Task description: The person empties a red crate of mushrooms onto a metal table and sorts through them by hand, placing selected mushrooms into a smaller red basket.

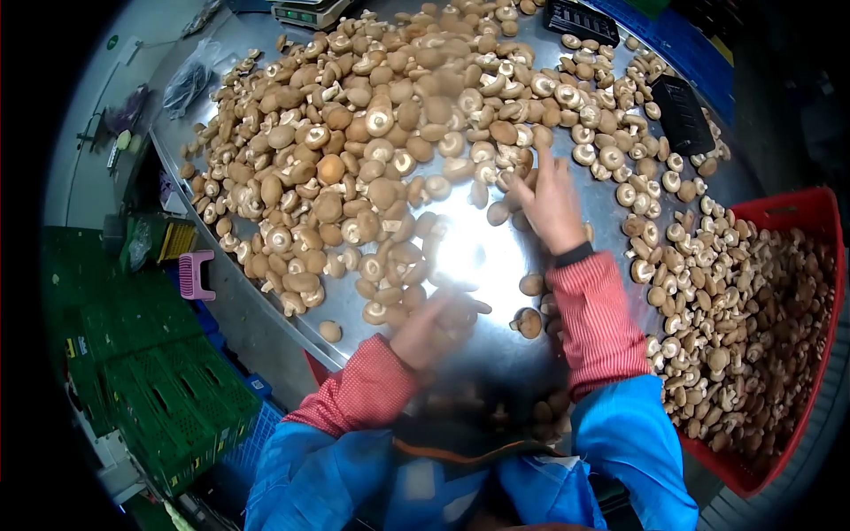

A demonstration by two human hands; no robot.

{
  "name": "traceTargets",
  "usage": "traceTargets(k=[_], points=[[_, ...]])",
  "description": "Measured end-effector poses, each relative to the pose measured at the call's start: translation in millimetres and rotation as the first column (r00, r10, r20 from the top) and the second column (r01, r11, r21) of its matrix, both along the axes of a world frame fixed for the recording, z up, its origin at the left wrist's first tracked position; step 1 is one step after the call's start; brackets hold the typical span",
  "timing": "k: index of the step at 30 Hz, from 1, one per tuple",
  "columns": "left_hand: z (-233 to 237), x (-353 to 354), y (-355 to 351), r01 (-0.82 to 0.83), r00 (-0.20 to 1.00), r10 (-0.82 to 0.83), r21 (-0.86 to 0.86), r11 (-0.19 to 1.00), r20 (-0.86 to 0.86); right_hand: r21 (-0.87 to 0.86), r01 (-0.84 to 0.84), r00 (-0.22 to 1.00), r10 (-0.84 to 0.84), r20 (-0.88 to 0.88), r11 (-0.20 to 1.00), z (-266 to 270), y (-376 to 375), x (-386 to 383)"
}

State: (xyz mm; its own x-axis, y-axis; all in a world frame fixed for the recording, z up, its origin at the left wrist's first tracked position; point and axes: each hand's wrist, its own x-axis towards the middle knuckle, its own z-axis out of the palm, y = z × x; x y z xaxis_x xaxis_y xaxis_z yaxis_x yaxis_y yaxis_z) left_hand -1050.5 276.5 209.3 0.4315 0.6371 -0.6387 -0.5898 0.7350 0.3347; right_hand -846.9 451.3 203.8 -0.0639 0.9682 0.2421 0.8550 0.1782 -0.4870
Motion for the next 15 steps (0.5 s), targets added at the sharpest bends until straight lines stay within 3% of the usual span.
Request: traceTargets(k=[2,5,8,9,10,11,12,14,15], points=[[-0.7,-2.7,-2.9,0.039,0.998,-0.040,0.012,0.999,0.052,-0.007,-0.025,0.982,0.026,0.188,1.000,-14.7,17.3,-3.6],[0.7,-5.9,-4.5,0.043,0.998,-0.042,0.011,0.999,-0.041,0.095,-0.119,0.954,0.087,0.288,0.988,-19.9,15.5,-9.8],[-1.4,-18.3,-3.9,0.064,0.998,-0.067,0.094,0.994,0.023,0.098,-0.227,0.974,0.223,0.049,0.969,19.2,-27.6,-29.6],[7.1,-18.3,-3.1,0.105,0.994,-0.102,0.090,0.990,-0.043,0.005,-0.344,0.914,0.336,-0.228,0.939,28.7,-46.3,-33.6],[14.7,-17.3,-2.0,0.099,0.994,-0.096,0.082,0.992,-0.044,-0.026,-0.427,0.872,0.404,-0.277,0.904,26.3,-69.4,-37.5],[21.6,-15.9,-0.6,0.096,0.995,-0.093,0.076,0.992,-0.045,-0.236,-0.537,0.843,0.508,-0.177,0.810,37.7,-88.4,-40.5],[25.3,-15.7,-2.4,0.097,0.994,-0.094,0.070,0.993,-0.047,-0.297,-0.556,0.830,0.540,-0.143,0.776,60.4,-109.9,-50.6],[20.2,-17.7,-15.5,0.076,0.996,-0.074,0.031,0.997,-0.053,-0.231,-0.608,0.787,0.538,-0.303,0.759,50.8,-136.3,-46.8],[16.5,-19.4,-22.5,0.102,0.994,-0.099,0.054,0.993,-0.051,-0.206,-0.595,0.795,0.532,-0.290,0.777,50.2,-141.2,-42.5]])
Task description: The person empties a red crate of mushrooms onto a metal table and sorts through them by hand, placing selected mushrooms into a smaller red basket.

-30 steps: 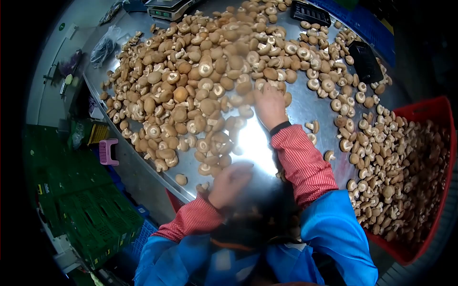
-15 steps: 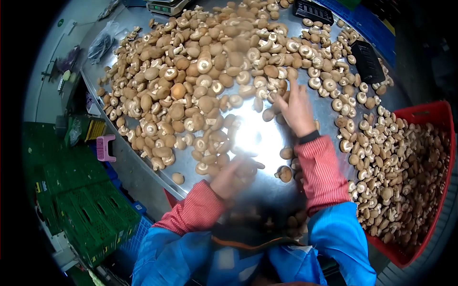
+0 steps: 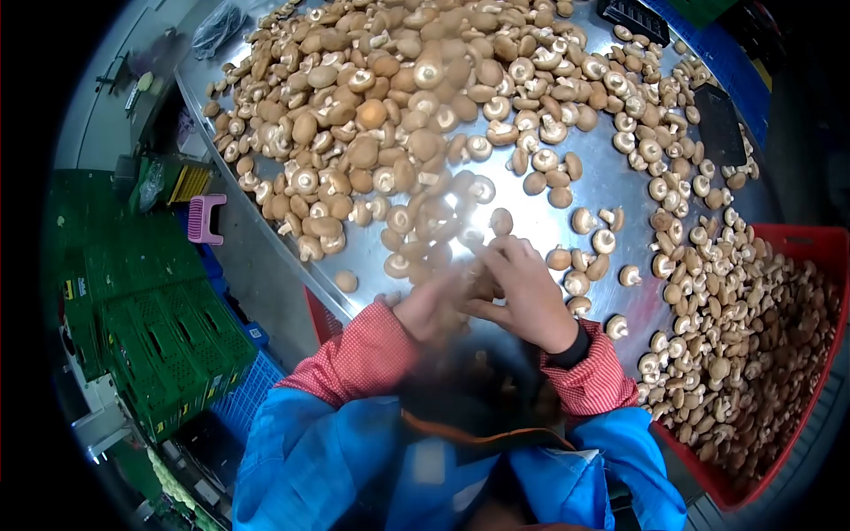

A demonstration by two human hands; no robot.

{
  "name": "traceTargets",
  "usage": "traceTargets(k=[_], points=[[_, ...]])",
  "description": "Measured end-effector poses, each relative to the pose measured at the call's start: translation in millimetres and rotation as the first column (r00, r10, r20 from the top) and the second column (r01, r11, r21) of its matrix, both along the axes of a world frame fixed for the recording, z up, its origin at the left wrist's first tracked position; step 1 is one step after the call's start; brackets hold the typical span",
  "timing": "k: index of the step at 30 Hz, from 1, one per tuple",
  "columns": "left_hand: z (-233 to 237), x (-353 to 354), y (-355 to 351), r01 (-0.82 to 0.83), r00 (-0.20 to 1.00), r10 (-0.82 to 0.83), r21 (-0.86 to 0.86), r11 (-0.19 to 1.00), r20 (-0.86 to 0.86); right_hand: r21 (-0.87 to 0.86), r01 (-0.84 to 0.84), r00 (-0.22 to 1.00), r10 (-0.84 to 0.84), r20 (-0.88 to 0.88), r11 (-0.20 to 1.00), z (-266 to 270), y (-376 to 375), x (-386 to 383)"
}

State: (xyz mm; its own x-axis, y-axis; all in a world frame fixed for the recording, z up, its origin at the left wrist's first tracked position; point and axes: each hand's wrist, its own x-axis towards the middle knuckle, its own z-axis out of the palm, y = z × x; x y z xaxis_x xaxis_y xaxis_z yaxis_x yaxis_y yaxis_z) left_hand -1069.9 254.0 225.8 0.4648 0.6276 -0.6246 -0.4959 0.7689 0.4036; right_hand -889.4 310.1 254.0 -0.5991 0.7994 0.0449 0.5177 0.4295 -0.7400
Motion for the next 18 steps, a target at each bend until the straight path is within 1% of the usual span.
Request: traceTargets(k=[1,2,3,4,5,7,9,10,11,12,13,14,15,16,17,18], points=[[-0.9,-2.1,-6.7,0.028,1.000,-0.028,0.023,0.999,0.005,0.029,0.019,1.000,-0.019,-0.003,0.999,0.9,-3.7,7.3],[7.1,-8.3,-13.7,-0.023,0.995,0.034,-0.126,0.992,0.091,0.058,0.037,0.999,-0.037,-0.006,0.998,1.6,-7.3,16.6],[-4.3,-19.2,-24.6,0.012,0.984,-0.005,-0.037,0.999,0.180,0.049,0.098,0.994,-0.100,0.040,0.994,-2.1,-8.9,29.8],[-27.0,-34.4,-37.9,0.038,0.964,-0.052,0.058,0.998,0.262,0.073,0.212,0.974,-0.217,0.065,0.975,-8.7,-7.6,41.9],[-37.7,-50.7,-49.9,0.053,0.936,-0.103,0.156,0.986,0.337,0.100,0.320,0.941,-0.328,0.087,0.942,-14.1,-5.8,54.1],[-14.2,-88.0,-70.1,0.145,0.926,-0.153,0.049,0.988,0.344,0.214,0.541,0.786,-0.579,0.215,0.813,-16.3,-3.3,79.4],[-35.8,-144.1,-107.3,0.227,0.901,-0.229,0.050,0.973,0.367,0.357,0.567,0.619,-0.670,0.410,0.743,-20.5,0.1,111.7],[-23.9,-164.5,-119.5,0.301,0.943,-0.294,-0.022,0.953,0.154,0.381,0.563,0.523,-0.673,0.522,0.733,-23.8,-0.6,124.7],[-18.6,-182.7,-132.3,0.354,0.933,-0.358,-0.112,0.929,-0.023,0.405,0.556,0.415,-0.665,0.622,0.726,-29.5,-3.2,137.2],[-13.2,-200.8,-145.1,0.389,0.886,-0.429,-0.223,0.894,-0.174,0.463,0.534,0.421,-0.697,0.581,0.708,-45.6,-8.4,151.2],[-22.2,-217.6,-159.5,0.406,0.822,-0.500,-0.335,0.850,-0.273,0.341,0.578,0.410,-0.625,0.665,0.742,-46.3,-10.6,156.5],[-33.4,-232.7,-172.7,0.404,0.739,-0.572,-0.444,0.800,-0.357,0.331,0.589,0.399,-0.622,0.674,0.737,-58.2,-13.8,163.9],[-49.9,-247.5,-187.9,0.410,0.636,-0.600,-0.446,0.795,-0.485,0.321,0.604,0.386,-0.620,0.683,0.730,-70.5,-18.3,167.3],[-69.9,-260.0,-204.3,0.417,0.516,-0.614,-0.451,0.789,-0.598,0.295,0.626,0.393,-0.619,0.680,0.721,-72.3,-21.7,165.4],[-79.8,-264.7,-213.6,0.422,0.382,-0.607,-0.453,0.785,-0.697,0.272,0.648,0.401,-0.622,0.673,0.711,-73.2,-22.0,162.1],[-64.4,-249.4,-202.2,0.566,0.251,-0.491,-0.285,0.774,-0.835,0.248,0.668,0.408,-0.624,0.666,0.701,-74.5,-20.8,159.1]])
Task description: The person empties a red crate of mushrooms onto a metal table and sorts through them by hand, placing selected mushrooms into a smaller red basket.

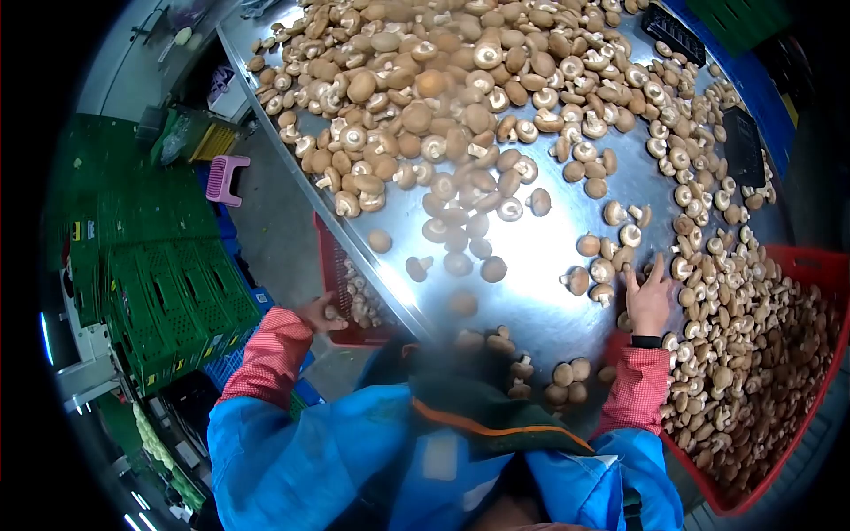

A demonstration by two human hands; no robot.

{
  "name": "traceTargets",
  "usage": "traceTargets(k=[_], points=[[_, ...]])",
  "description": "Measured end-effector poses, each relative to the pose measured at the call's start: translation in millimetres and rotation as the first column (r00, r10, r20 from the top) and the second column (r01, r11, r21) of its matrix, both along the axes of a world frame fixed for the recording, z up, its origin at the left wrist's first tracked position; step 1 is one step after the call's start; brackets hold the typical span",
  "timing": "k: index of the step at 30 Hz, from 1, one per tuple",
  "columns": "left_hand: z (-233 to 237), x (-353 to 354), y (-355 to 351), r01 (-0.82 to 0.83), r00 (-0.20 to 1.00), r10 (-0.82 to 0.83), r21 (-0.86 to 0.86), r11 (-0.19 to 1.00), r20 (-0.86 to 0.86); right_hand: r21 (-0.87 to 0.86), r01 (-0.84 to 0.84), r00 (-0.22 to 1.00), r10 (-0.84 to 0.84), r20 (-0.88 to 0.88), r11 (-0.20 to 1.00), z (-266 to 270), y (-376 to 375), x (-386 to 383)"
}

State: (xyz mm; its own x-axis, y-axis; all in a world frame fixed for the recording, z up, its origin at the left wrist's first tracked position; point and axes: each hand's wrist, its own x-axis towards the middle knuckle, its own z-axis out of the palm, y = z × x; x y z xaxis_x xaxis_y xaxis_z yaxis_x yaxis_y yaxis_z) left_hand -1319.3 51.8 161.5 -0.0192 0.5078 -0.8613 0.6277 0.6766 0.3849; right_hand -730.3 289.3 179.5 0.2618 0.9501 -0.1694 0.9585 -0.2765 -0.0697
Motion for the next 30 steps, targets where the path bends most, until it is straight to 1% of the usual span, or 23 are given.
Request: traceTargets(k=[1,3,4,6,7,8,9,10,12,13,14,15,17,18,20,22,23,24,25,26,27,29,30], points=[[15.6,15.4,11.5,0.201,0.978,-0.182,0.230,0.952,-0.104,0.021,-0.002,0.998,0.003,-0.065,1.000,-2.4,1.0,-1.9],[71.7,70.6,80.8,0.219,0.975,-0.223,0.191,0.957,-0.001,0.057,-0.002,0.981,0.013,-0.194,0.998,-6.7,4.1,-6.0],[73.7,85.5,92.5,0.377,0.924,-0.356,0.190,0.906,-0.136,-0.016,0.031,0.977,-0.034,-0.213,0.999,1.2,9.3,-16.8],[75.5,102.1,108.6,0.657,0.721,-0.570,0.124,0.744,-0.394,0.106,-0.040,0.910,0.080,-0.407,0.994,-13.9,8.2,-34.9],[72.8,102.0,104.2,0.632,0.756,-0.487,0.297,0.716,-0.436,0.172,-0.061,0.859,0.140,-0.493,0.983,-20.8,7.2,-43.7],[67.1,101.1,95.5,0.605,0.788,-0.405,0.460,0.651,-0.464,0.169,-0.080,0.852,0.155,-0.499,0.982,-5.7,4.8,-62.6],[71.5,103.7,97.6,0.570,0.819,-0.326,0.606,0.555,-0.472,0.205,-0.120,0.828,0.212,-0.519,0.971,-9.8,4.0,-70.0],[74.4,109.6,99.8,0.533,0.846,-0.280,0.696,0.482,-0.454,0.167,-0.120,0.827,0.192,-0.528,0.979,-11.9,4.0,-78.6],[84.8,130.9,120.0,0.485,0.873,-0.232,0.728,0.484,-0.428,0.128,-0.124,0.834,0.173,-0.524,0.984,-9.8,3.2,-100.2],[85.7,136.9,130.4,0.461,0.886,-0.203,0.747,0.479,-0.416,0.093,-0.101,0.804,0.136,-0.579,0.991,-3.4,4.5,-111.8],[67.1,135.8,137.0,0.510,0.858,-0.231,0.698,0.504,-0.460,0.146,-0.101,0.783,0.169,-0.599,0.984,-11.4,5.4,-120.3],[58.8,141.4,147.4,0.476,0.874,-0.208,0.692,0.543,-0.439,0.203,-0.099,0.761,0.206,-0.615,0.974,-15.1,9.4,-130.7],[47.1,161.4,172.6,0.406,0.904,-0.163,0.675,0.617,-0.395,0.115,-0.067,0.671,0.130,-0.730,0.991,-8.6,15.8,-152.1],[45.5,169.4,185.0,0.347,0.931,-0.127,0.730,0.588,-0.341,0.035,-0.033,0.614,0.048,-0.788,0.999,-4.6,18.5,-163.5],[43.8,181.3,211.7,0.221,0.973,-0.057,0.823,0.523,-0.225,0.128,-0.026,0.605,0.118,-0.788,0.991,-8.1,27.9,-180.9],[40.7,189.2,228.2,0.072,0.996,-0.008,0.811,0.580,-0.083,0.221,-0.007,0.542,0.190,-0.819,0.975,-19.3,42.8,-193.0],[39.0,193.0,236.4,0.003,1.000,0.015,0.797,0.604,-0.015,0.215,0.015,0.490,0.181,-0.853,0.976,-22.2,51.5,-196.9],[33.3,198.2,243.4,-0.047,0.999,0.031,0.830,0.556,0.036,0.208,0.038,0.438,0.171,-0.883,0.977,-25.0,60.5,-199.8],[23.5,203.5,254.2,-0.085,0.996,0.051,0.858,0.506,0.068,0.199,0.065,0.384,0.159,-0.909,0.978,-28.8,69.5,-203.1],[11.9,209.5,267.4,-0.120,0.993,0.063,0.881,0.457,0.103,0.293,0.042,0.404,0.252,-0.880,0.955,-35.7,78.4,-206.9],[6.2,217.2,281.6,-0.159,0.987,0.070,0.899,0.408,0.143,0.289,0.066,0.375,0.244,-0.894,0.955,-36.8,86.9,-211.2],[0.1,227.3,318.2,-0.168,0.984,0.124,0.880,0.445,0.126,0.282,0.111,0.327,0.233,-0.916,0.953,-37.6,107.2,-219.2],[-1.7,229.2,337.1,-0.198,0.979,0.140,0.869,0.453,0.150,0.192,0.147,0.241,0.153,-0.958,0.970,-33.0,120.2,-218.9]])
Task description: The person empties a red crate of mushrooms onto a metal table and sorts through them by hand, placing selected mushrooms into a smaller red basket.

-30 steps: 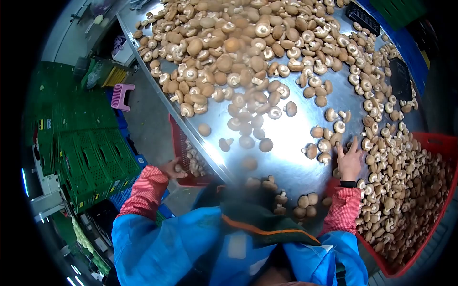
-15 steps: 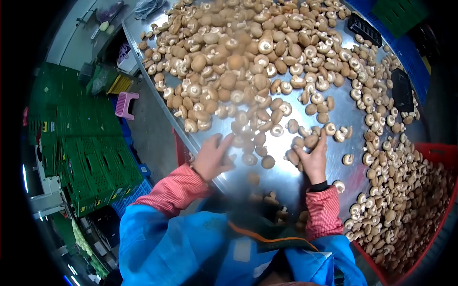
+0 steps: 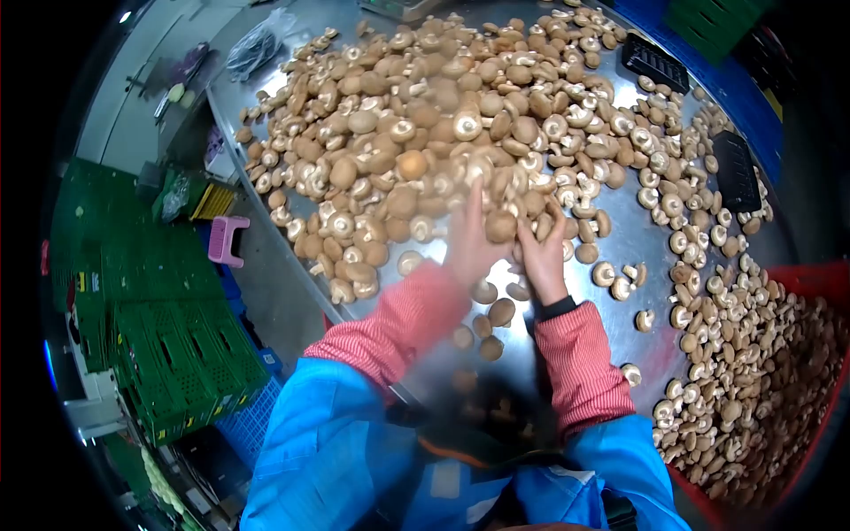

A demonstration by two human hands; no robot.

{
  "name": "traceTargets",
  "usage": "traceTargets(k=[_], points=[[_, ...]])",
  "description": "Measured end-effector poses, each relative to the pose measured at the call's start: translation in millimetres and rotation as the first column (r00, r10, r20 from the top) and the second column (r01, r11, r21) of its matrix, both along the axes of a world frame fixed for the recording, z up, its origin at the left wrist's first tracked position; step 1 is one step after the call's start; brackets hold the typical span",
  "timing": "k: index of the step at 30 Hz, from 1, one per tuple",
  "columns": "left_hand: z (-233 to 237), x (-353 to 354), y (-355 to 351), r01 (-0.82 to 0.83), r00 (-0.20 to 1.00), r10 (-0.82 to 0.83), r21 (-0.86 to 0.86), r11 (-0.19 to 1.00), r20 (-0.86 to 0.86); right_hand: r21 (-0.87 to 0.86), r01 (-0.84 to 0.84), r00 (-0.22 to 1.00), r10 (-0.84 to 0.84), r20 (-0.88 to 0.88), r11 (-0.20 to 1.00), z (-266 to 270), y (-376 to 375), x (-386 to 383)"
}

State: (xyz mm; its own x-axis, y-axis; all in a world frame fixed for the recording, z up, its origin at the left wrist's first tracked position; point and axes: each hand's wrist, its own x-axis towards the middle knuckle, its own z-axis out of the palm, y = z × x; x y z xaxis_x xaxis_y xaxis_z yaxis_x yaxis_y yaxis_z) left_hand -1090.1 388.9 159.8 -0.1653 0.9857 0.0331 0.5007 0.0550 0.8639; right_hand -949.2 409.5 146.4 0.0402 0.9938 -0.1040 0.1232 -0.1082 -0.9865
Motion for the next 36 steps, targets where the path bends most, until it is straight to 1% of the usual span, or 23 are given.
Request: traceTargets(k=[4,7,9,10,11,12,13,15,17,18,20,22,23,24,25,26,27,28,29,32,33,34,36], points=[[12.2,3.1,67.6,-0.023,0.971,0.006,0.066,0.998,0.237,-0.163,0.035,0.989,-0.058,-0.135,0.986,-15.1,70.5,6.8],[-8.4,-7.4,129.1,-0.067,0.995,0.055,0.139,0.988,0.088,-0.354,-0.045,0.948,-0.071,-0.309,0.934,32.9,108.6,13.1],[72.5,3.2,143.9,-0.017,0.861,0.097,-0.162,0.987,0.499,-0.257,-0.100,0.917,-0.011,-0.400,0.961,43.6,140.3,23.5],[80.7,0.4,159.7,0.036,0.823,0.038,-0.120,0.992,0.567,-0.180,-0.072,0.938,0.005,-0.347,0.981,54.9,155.2,24.1],[81.7,-2.0,183.8,0.002,0.825,0.070,-0.127,0.992,0.561,-0.194,-0.127,0.920,0.042,-0.389,0.973,82.5,162.7,28.0],[81.1,-8.0,206.4,0.017,0.769,0.034,-0.073,0.997,0.639,-0.148,-0.108,0.927,0.047,-0.371,0.983,92.7,180.3,32.8],[91.6,-10.6,222.9,-0.004,0.724,0.083,-0.116,0.993,0.685,-0.116,-0.188,0.915,0.131,-0.381,0.975,89.1,205.6,44.2],[107.4,-12.4,241.4,-0.111,0.712,0.135,-0.080,0.991,0.689,-0.053,-0.096,0.986,0.087,-0.145,0.994,127.6,201.5,55.4],[114.3,-22.5,243.5,-0.048,0.687,0.044,-0.016,0.999,0.726,-0.023,-0.084,0.996,0.085,0.023,0.996,134.5,198.7,80.1],[121.9,-28.5,233.7,0.048,0.724,-0.023,-0.018,0.999,0.690,-0.015,-0.066,0.994,0.067,0.090,0.998,129.6,197.7,96.6],[115.6,-26.7,209.8,-0.009,0.863,-0.022,0.059,0.998,0.504,0.131,0.011,0.946,-0.053,0.321,0.991,95.3,191.9,142.9],[97.7,-17.6,174.2,-0.001,0.956,-0.071,0.246,0.969,0.283,0.250,0.059,0.820,-0.190,0.540,0.966,70.4,175.1,191.0],[88.7,-7.7,154.0,0.034,0.975,-0.110,0.360,0.932,0.192,0.285,0.073,0.710,-0.250,0.658,0.956,74.1,155.1,208.8],[86.0,5.4,126.2,0.134,0.928,-0.220,0.280,0.950,0.301,0.234,0.123,0.656,-0.256,0.710,0.964,68.7,141.8,234.0],[70.5,16.3,107.4,0.276,0.918,-0.341,0.294,0.915,0.202,0.383,0.093,0.474,-0.379,0.795,0.919,45.0,135.7,266.6],[55.0,27.3,88.4,0.410,0.882,-0.458,0.302,0.861,0.107,0.216,0.247,0.443,-0.308,0.842,0.945,57.7,120.7,275.4],[39.2,40.9,73.7,0.560,0.816,-0.577,0.316,0.766,-0.046,0.268,0.224,0.360,-0.336,0.870,0.937,47.9,111.7,298.1],[23.5,54.5,59.0,0.691,0.717,-0.672,0.322,0.647,-0.186,0.205,0.316,0.287,-0.299,0.910,0.926,44.7,106.2,314.0],[20.9,74.2,39.5,0.784,0.598,-0.787,0.319,0.533,-0.154,0.144,0.409,0.217,-0.250,0.944,0.901,41.6,102.7,326.9],[23.9,113.7,2.5,0.936,0.351,-0.800,0.175,0.305,-0.487,-0.112,0.483,0.228,-0.001,0.974,0.869,27.5,99.0,352.5],[19.5,123.0,1.5,0.967,0.252,-0.804,0.114,0.227,-0.538,-0.147,0.473,0.299,-0.002,0.954,0.869,25.6,99.2,348.9],[16.2,129.7,5.1,0.981,0.184,-0.790,0.058,0.186,-0.584,-0.181,0.460,0.369,-0.002,0.930,0.869,20.7,102.0,340.8],[-1.4,136.5,22.0,0.979,0.157,-0.722,0.012,0.202,-0.673,-0.172,0.353,0.515,-0.038,0.857,0.920,14.1,114.0,323.4]])
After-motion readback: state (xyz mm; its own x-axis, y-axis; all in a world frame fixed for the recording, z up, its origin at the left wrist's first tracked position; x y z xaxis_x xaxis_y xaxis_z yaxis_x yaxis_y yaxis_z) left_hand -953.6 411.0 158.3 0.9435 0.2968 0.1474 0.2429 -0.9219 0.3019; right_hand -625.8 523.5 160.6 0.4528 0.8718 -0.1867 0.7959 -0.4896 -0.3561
